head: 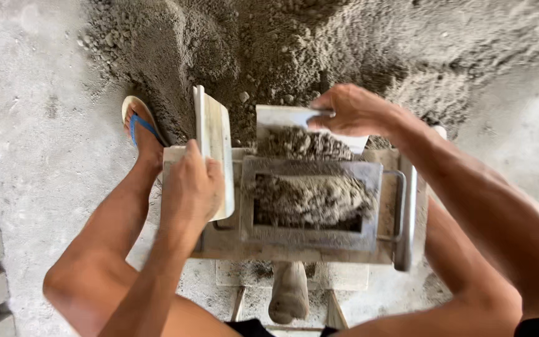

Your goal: The person scoops wet concrete into a rectangular metal mold using a trowel, levels the surface, and then flips the mold to release the formed brick onto a stack. The process is repeated multiple times in a continuous cycle.

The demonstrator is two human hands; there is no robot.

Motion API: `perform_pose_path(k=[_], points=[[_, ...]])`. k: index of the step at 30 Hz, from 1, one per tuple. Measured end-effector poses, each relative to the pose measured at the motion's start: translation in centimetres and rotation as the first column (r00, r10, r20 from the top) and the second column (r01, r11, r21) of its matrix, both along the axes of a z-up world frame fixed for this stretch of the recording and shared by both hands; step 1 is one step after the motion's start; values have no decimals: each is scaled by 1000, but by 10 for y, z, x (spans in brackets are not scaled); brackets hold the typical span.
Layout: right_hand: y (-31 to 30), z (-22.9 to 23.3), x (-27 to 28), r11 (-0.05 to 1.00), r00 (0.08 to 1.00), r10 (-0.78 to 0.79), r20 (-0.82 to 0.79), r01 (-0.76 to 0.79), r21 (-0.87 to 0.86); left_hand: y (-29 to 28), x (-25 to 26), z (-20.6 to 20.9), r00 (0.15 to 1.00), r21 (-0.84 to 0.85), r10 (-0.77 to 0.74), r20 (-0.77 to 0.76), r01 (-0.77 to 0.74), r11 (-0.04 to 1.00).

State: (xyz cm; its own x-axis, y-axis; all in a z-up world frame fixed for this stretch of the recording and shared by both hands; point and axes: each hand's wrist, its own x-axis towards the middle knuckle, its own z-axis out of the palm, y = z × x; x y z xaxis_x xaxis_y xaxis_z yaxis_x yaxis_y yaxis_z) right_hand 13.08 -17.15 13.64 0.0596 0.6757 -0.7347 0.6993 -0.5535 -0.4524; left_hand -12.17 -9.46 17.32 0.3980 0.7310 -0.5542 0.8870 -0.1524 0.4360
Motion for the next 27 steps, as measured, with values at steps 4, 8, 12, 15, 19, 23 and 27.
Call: perform_pose_path(k=[4, 8, 12, 15, 19, 23, 27], points=[[-39, 55, -39, 980, 981, 4, 193, -42, 193, -46, 3, 14, 996, -5, -33, 83, 34, 999], [-89, 37, -83, 908, 919, 28, 393, -188, 376, -75, 1, -8, 980, 53, -192, 57, 189, 981], [-119, 23, -106, 802, 900, -28, 435, -240, 548, -76, -9, -40, 957, 94, -277, 81, 269, 958], [-136, 26, -112, 805, 897, 3, 442, -264, 531, -77, -10, -58, 922, 95, -387, 30, 383, 919], [-152, 42, -122, 921, 754, -327, 569, 121, 369, -92, -7, -62, 930, 44, -364, 56, 361, 931], [-132, 69, -168, 725, 662, -686, 301, 658, 203, -118, -2, -51, 916, -48, -389, 92, 395, 918], [-174, 71, -136, 925, 689, -375, 621, 323, 200, -81, -4, -4, 922, -26, -386, 15, 387, 922]])
